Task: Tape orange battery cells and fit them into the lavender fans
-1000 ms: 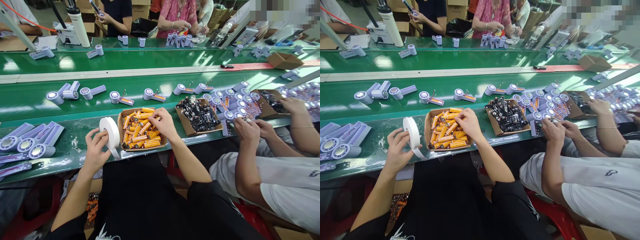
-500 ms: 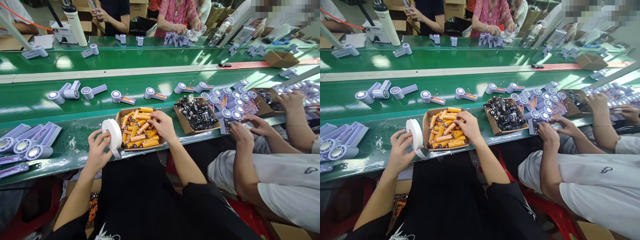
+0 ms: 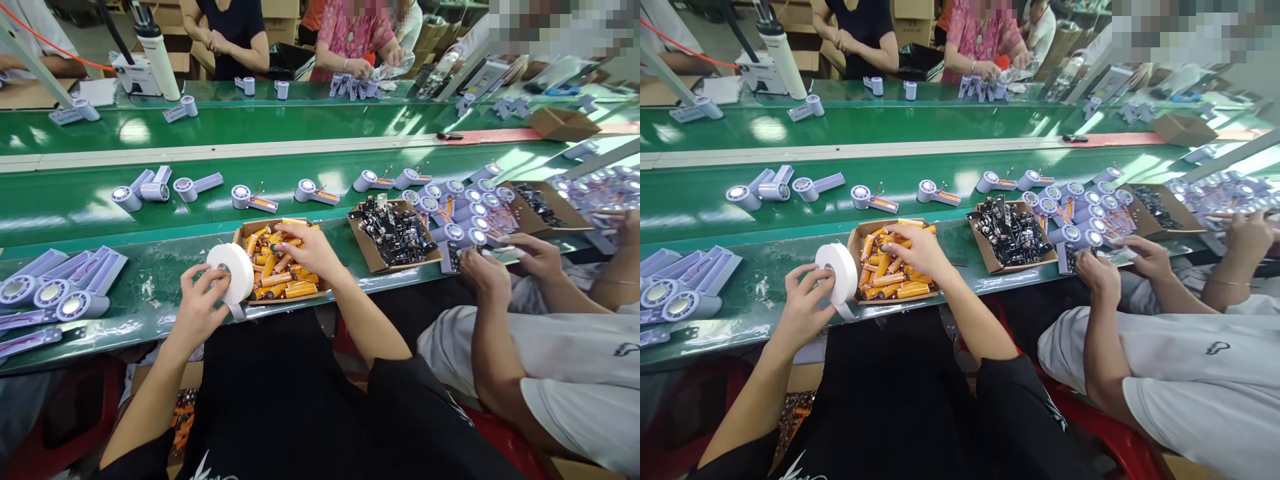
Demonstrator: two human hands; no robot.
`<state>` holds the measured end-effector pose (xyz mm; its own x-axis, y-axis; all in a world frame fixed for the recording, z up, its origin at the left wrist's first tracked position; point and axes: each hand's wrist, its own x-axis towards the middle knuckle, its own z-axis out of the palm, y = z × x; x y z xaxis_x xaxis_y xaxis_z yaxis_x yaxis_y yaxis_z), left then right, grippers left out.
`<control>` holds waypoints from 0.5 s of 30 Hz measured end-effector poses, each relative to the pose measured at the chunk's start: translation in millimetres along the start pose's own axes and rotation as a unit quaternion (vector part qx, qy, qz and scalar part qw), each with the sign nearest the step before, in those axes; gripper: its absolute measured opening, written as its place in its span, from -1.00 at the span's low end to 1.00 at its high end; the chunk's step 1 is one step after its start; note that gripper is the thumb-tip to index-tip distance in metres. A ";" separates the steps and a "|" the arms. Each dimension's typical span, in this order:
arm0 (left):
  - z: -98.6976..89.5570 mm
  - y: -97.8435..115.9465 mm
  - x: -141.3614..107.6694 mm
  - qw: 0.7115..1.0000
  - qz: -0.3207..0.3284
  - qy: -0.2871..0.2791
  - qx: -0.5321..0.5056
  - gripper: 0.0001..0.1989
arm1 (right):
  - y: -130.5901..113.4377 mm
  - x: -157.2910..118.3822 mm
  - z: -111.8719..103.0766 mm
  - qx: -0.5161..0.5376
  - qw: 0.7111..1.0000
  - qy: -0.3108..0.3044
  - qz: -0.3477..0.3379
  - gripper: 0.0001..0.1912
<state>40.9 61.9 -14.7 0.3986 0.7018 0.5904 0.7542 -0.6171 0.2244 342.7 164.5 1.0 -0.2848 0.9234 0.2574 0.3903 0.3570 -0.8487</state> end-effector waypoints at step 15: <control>25.4 -36.6 -16.5 0.997 0.054 0.048 -0.020 -0.61 | -15.1 35.9 -2.5 -0.121 0.992 -0.019 0.001 -0.63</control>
<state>20.0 81.9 -52.4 0.4234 0.5950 0.6831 0.6874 -0.7022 0.1856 328.8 192.6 24.2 -0.3156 0.9196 0.2341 0.5886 0.3832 -0.7118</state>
